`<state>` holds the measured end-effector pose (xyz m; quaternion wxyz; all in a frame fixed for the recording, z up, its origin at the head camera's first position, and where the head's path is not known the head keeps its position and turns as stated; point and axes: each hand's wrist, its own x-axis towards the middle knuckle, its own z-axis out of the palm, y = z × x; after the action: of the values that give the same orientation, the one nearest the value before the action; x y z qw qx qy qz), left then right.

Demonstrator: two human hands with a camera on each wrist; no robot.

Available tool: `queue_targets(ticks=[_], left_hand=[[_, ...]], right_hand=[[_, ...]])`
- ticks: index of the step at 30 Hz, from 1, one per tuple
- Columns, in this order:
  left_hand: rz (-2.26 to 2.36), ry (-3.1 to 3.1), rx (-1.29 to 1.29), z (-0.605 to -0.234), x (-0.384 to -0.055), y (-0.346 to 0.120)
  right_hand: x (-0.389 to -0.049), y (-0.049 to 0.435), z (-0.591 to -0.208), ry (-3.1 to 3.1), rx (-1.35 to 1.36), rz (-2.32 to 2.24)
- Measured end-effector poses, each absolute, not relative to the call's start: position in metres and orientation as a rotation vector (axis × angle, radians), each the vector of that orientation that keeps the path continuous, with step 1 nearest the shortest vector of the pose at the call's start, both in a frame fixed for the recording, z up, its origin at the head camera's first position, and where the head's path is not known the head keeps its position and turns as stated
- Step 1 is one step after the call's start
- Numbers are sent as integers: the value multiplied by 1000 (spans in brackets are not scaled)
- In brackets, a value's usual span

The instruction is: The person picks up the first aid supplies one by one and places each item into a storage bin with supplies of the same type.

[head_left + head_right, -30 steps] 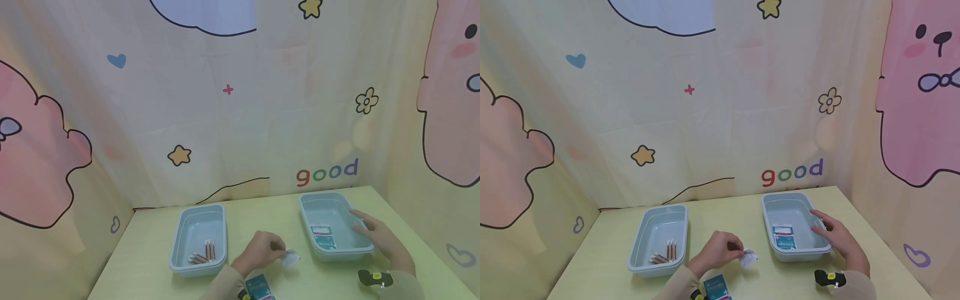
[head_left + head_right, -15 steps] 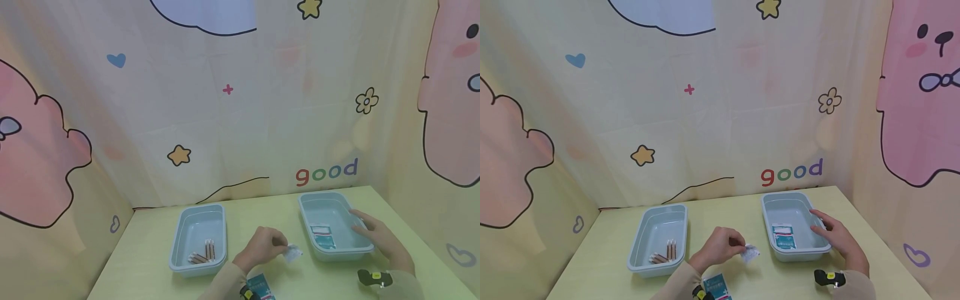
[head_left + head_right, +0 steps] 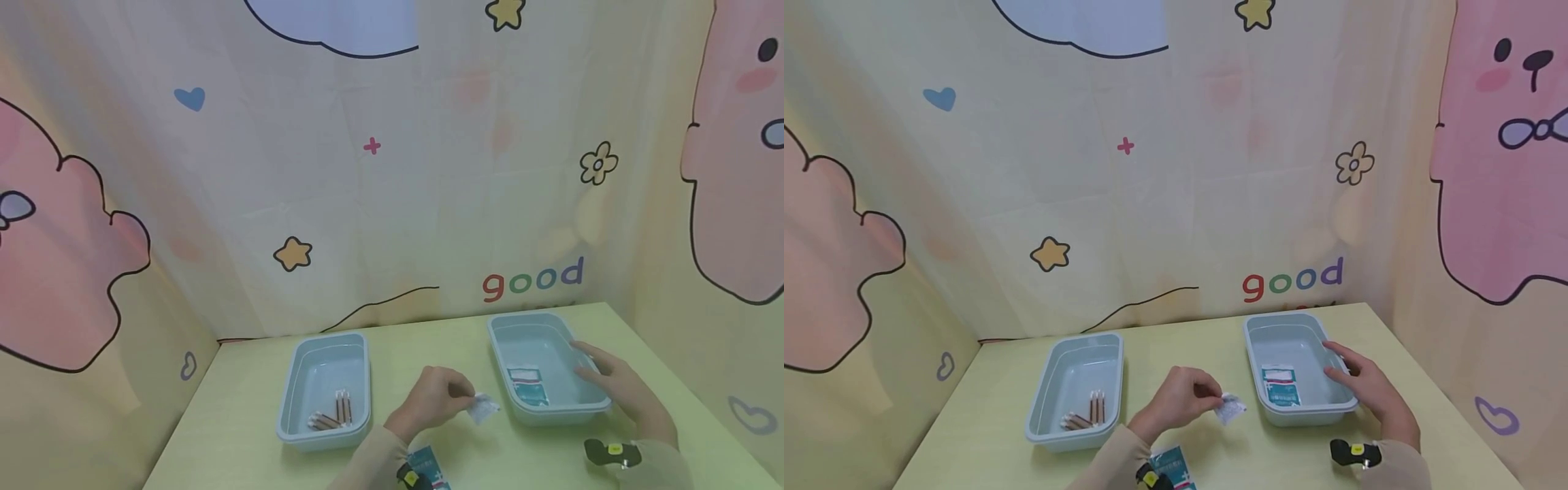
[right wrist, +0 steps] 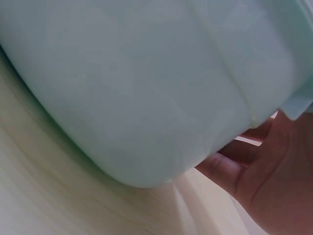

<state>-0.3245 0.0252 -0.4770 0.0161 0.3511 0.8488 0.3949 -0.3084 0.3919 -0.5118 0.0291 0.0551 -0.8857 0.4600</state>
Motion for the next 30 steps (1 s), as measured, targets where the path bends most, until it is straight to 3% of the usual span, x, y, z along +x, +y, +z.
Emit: queue_targets(ticks=[30], left_hand=[[1296, 2624, 1122, -469, -326, 39]], right_hand=[[-307, 391, -510, -2745, 159, 1408]])
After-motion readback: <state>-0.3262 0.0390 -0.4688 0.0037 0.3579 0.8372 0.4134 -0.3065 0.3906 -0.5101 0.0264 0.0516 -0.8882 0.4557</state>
